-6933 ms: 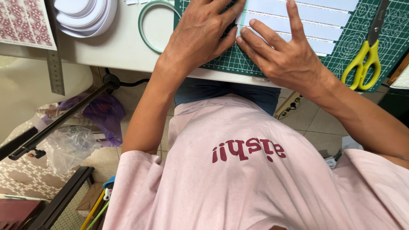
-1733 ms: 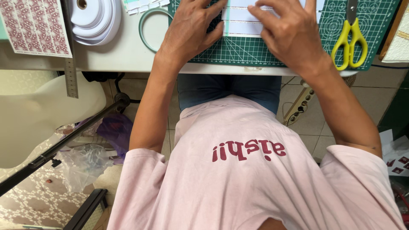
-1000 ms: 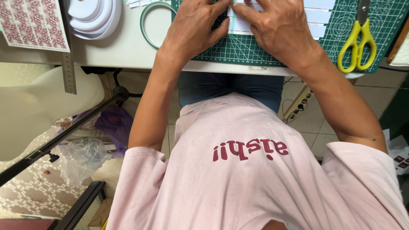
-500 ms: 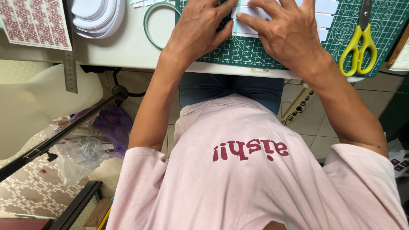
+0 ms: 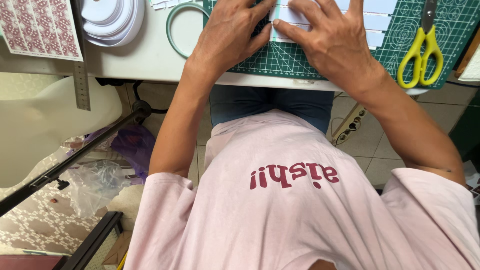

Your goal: The person places patterned paper strips on a cutting mat, then uses scissors to cut a roll of green tape and applies it to the edges of the paper strips. The person smooths the tape down and continues applying tape to multiple strips.

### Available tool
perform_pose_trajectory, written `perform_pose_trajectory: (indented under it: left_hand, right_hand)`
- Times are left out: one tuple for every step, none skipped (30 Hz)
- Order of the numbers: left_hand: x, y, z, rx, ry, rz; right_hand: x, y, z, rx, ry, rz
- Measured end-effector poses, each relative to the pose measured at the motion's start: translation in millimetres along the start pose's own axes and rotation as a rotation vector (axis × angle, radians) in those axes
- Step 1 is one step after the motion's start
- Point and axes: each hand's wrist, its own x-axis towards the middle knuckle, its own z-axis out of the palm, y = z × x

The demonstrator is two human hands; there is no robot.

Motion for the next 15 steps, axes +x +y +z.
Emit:
perform_pose_trajectory:
  left_hand:
    - [-0.3, -0.3, -0.3, -0.002, -0.007, -0.004]
    - [-0.5, -0.3, -0.3, -0.004, -0.014, -0.007]
    - [-0.9, 0.3, -0.3, 0.0, -0.017, -0.006]
    - [-0.5, 0.1, -1.1, 0.006, -0.02, -0.002]
    - [0.3, 0.0, -1.9, 0.012, -0.024, 0.001]
    - [0.6, 0.2, -2.6, 0.012, -0.018, 0.012]
    - [0.9, 0.1, -3.4, 0.012, -0.012, 0.023]
    - [-0.3, 0.1, -4.4, 0.013, -0.007, 0.028]
    - [-0.9, -0.2, -5.0, 0.012, -0.007, 0.021]
    - [-0.2, -0.3, -4.3, 0.01, -0.007, 0.018]
    - [0.4, -0.3, -3.6, 0.007, -0.007, 0.014]
    - [0.5, 0.1, -3.0, 0.004, -0.019, 0.004]
    - [0.3, 0.3, -2.7, 0.001, -0.032, -0.005]
    - [0.0, 0.0, -3.1, 0.001, -0.045, -0.018]
    - [0.1, 0.0, -3.0, 0.0, -0.027, -0.006]
  right_hand:
    - [-1.5, -0.1, 0.2, 0.08, -0.026, 0.03]
    - [-3.3, 0.2, 0.5, 0.16, -0.051, 0.063]
    - [-5.2, 0.4, 1.0, 0.219, -0.078, 0.095]
    - [-7.1, 0.8, 1.2, 0.251, -0.083, 0.108]
    - [-8.7, 1.2, 1.3, 0.282, -0.087, 0.121]
    - [-10.6, 0.8, 1.4, 0.29, -0.073, 0.113]
    - [-12.4, -0.9, 1.8, 0.264, -0.064, 0.099]
    - [-13.8, -3.1, 2.7, 0.243, -0.058, 0.081]
    - [-16.1, -6.9, 3.4, 0.189, -0.057, 0.056]
    - [-18.2, -9.2, 4.5, 0.132, -0.057, 0.035]
    - [-19.2, -11.0, 6.8, 0.144, -0.052, 0.032]
    - [-20.3, -13.1, 9.2, 0.156, -0.049, 0.031]
    - [-21.7, -13.7, 11.0, 0.165, -0.048, 0.033]
    - [-22.1, -14.5, 12.9, 0.176, -0.047, 0.034]
    - [-22.8, -15.1, 14.4, 0.184, -0.047, 0.038]
